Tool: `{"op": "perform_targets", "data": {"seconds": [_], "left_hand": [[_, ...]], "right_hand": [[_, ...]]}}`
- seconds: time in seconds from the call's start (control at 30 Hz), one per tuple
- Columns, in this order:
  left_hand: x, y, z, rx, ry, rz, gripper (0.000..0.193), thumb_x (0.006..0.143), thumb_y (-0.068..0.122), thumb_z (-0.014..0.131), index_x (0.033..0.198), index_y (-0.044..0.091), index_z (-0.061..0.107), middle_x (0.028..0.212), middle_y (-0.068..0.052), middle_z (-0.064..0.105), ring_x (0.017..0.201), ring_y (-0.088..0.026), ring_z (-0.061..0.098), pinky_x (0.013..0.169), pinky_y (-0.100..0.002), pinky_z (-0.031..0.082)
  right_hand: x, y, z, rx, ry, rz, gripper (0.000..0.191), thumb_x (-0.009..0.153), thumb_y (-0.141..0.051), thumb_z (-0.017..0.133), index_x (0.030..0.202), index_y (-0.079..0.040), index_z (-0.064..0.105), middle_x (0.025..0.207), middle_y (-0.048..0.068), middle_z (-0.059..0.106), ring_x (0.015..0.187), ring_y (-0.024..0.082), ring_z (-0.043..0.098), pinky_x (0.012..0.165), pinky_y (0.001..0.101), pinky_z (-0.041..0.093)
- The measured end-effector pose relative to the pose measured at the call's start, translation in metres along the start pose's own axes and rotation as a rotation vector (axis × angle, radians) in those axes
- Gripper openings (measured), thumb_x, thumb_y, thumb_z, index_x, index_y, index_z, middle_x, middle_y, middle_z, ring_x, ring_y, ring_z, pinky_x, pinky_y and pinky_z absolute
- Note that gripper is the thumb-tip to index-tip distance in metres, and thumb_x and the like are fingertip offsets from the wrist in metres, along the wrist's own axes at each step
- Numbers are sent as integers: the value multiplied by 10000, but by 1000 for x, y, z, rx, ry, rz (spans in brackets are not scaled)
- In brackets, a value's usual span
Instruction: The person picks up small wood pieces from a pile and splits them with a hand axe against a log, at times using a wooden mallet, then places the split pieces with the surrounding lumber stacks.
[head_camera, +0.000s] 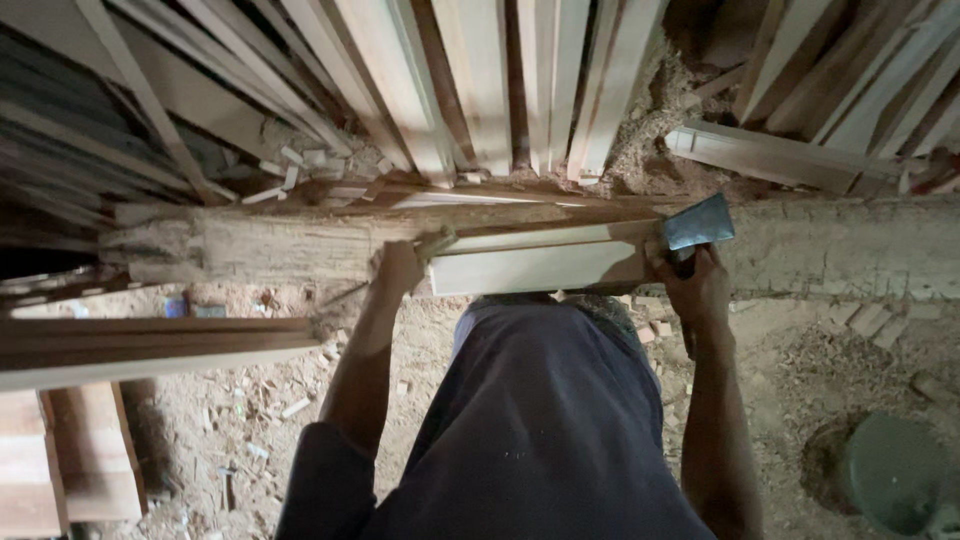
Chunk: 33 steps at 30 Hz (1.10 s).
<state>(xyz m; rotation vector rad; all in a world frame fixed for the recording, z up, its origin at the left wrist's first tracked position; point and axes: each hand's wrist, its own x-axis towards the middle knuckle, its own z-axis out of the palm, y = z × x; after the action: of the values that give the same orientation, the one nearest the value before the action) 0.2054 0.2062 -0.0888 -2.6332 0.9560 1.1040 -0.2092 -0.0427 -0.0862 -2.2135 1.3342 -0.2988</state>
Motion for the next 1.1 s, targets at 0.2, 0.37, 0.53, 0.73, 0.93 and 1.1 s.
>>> {"op": "perform_targets", "data": {"seconds": [0.2, 0.37, 0.53, 0.73, 0.93, 1.1], "left_hand": [[3, 7, 16, 273, 24, 177, 265, 818, 165, 695, 1068, 95, 754, 1087, -204, 733, 1009, -395, 711, 868, -517, 577], [6, 9, 18, 403, 99, 421, 291, 839, 150, 654, 1121, 95, 700, 1135, -174, 712, 921, -382, 739, 814, -523, 592], [12, 12, 0, 275, 335, 418, 290, 901, 170, 629, 1184, 122, 668, 1122, -161, 707, 907, -388, 719, 763, -547, 567], [12, 52, 6, -207, 184, 421, 309, 1018, 275, 622, 1321, 217, 623, 1148, -121, 723, 945, -336, 712, 757, -488, 589], [-9, 83, 34, -79, 221, 581, 310, 847, 337, 755, 1092, 146, 753, 1003, -186, 740, 911, -403, 708, 776, -521, 563], [-17, 110, 18, -242, 85, 495, 298, 904, 352, 794, 983, 71, 737, 882, -225, 709, 835, -422, 680, 734, -518, 540]], "right_hand": [[-1, -11, -13, 86, -60, 213, 561, 880, -502, 828, 1101, -2, 700, 1124, 197, 706, 930, 384, 703, 816, 487, 553], [-1, -8, -20, 131, 6, 122, 542, 862, -436, 821, 1164, -8, 681, 1194, 215, 700, 963, 411, 699, 796, 492, 551], [-2, -3, -21, 114, 50, 56, 519, 858, -404, 833, 1170, -13, 696, 1169, 238, 693, 1027, 451, 683, 843, 510, 551], [-4, 5, -19, 46, -122, 248, 519, 876, -463, 840, 1005, 12, 674, 1082, 194, 701, 858, 361, 710, 769, 480, 561], [-44, 12, -15, 132, -57, 310, 425, 868, -377, 808, 1064, -27, 669, 891, 176, 675, 756, 316, 680, 684, 448, 529], [-88, 14, -19, 191, 69, 147, 378, 875, -275, 831, 1105, -22, 669, 948, 180, 667, 825, 328, 657, 690, 425, 522]]}}
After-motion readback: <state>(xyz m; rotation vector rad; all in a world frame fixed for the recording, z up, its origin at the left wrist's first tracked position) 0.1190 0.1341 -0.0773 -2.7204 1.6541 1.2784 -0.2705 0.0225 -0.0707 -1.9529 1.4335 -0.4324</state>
